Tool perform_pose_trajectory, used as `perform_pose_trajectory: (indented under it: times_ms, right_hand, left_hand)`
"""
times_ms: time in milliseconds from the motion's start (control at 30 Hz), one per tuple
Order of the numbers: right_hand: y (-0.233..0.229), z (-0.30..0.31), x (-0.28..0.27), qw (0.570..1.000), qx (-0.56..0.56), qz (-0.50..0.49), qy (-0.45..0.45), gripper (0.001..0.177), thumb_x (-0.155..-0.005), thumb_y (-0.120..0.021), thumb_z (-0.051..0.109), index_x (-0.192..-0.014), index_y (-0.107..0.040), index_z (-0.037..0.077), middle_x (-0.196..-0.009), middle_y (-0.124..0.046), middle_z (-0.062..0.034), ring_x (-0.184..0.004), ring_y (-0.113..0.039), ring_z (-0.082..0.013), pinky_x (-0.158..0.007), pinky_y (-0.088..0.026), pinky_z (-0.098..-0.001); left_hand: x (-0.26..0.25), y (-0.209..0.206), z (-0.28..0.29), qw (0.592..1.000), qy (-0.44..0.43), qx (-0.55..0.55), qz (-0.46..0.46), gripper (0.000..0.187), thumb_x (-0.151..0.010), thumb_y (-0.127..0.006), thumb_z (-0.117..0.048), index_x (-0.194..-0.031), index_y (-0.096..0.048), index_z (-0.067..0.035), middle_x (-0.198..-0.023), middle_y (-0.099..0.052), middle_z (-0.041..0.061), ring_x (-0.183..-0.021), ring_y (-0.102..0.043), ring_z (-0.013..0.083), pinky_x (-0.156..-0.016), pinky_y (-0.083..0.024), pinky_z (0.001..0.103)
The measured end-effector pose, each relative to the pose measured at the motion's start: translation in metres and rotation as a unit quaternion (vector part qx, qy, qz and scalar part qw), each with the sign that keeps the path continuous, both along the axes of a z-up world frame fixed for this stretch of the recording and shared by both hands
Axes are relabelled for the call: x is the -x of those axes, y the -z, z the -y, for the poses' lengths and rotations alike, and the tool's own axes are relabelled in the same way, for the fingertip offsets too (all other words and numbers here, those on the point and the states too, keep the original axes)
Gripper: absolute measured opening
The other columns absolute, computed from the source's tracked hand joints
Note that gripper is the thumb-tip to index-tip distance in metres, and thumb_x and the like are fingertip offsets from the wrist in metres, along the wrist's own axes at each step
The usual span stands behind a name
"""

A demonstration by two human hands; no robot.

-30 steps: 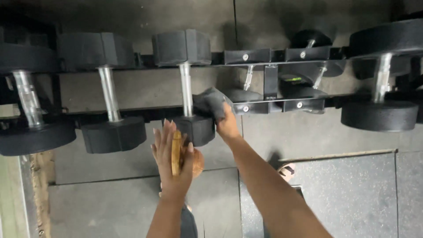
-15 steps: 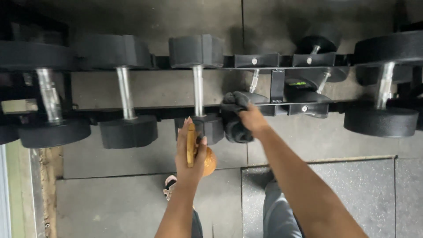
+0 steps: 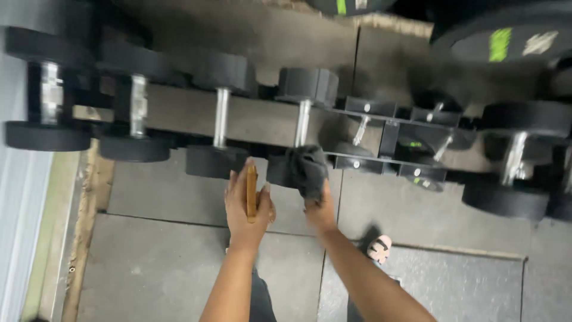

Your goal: Cleaning dumbbells on a rack using a spray bottle and cloth.

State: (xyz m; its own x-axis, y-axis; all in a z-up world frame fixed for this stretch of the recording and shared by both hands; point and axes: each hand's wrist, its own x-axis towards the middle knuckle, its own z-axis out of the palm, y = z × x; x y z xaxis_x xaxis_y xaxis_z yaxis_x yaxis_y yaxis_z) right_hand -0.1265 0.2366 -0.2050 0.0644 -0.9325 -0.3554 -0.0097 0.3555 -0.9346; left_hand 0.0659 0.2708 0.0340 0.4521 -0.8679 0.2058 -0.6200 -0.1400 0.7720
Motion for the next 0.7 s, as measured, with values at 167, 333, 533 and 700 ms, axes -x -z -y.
perform_pose_trajectory:
  times_ms: [167, 333, 533, 700]
  right_hand:
    - [-0.129, 0.041, 0.050, 0.970, -0.199, 0.137, -0.010, 0.045, -0.098, -0.059, 0.012, -0.142, -0.054, 0.008, -0.122, -0.069, -0.0164, -0.105, -0.068, -0.0329, -0.086, -0.055, -0.0480]
    - [-0.267, 0.054, 0.093, 0.940, -0.227, 0.254, -0.024, 0.051, -0.093, -0.066, 0.026, -0.138, -0.057, 0.004, -0.134, -0.067, -0.0149, -0.120, -0.067, -0.0322, -0.101, -0.055, -0.0468]
    - [-0.391, 0.044, 0.135, 0.924, -0.233, 0.277, -0.122, 0.061, -0.092, -0.066, 0.039, -0.138, -0.059, 0.000, -0.135, -0.069, -0.0171, -0.121, -0.067, -0.0319, -0.106, -0.051, -0.0451]
    - [-0.427, 0.044, 0.154, 0.930, -0.171, 0.233, -0.228, 0.056, -0.090, -0.068, 0.027, -0.140, -0.058, 0.004, -0.136, -0.066, -0.0133, -0.123, -0.064, -0.0294, -0.109, -0.048, -0.0457]
  left_hand:
    - [0.019, -0.035, -0.021, 0.992, -0.063, 0.036, -0.108, 0.046, -0.094, -0.072, -0.032, -0.130, -0.062, -0.006, -0.127, -0.069, 0.015, -0.119, -0.067, 0.0328, -0.101, -0.052, 0.042]
    - [0.058, -0.112, -0.039, 0.974, -0.067, 0.084, -0.198, 0.042, -0.094, -0.073, -0.033, -0.126, -0.065, -0.008, -0.117, -0.076, 0.009, -0.112, -0.074, 0.0269, -0.094, -0.056, 0.037]
    - [0.099, -0.164, -0.072, 0.996, -0.012, 0.074, -0.047, 0.050, -0.092, -0.075, -0.036, -0.129, -0.059, -0.008, -0.123, -0.066, 0.017, -0.115, -0.064, 0.0383, -0.095, -0.052, 0.044]
    - [0.116, -0.180, -0.095, 0.996, 0.039, 0.070, -0.029, 0.062, -0.083, -0.079, -0.036, -0.131, -0.055, -0.005, -0.125, -0.061, 0.020, -0.114, -0.061, 0.0415, -0.091, -0.051, 0.046]
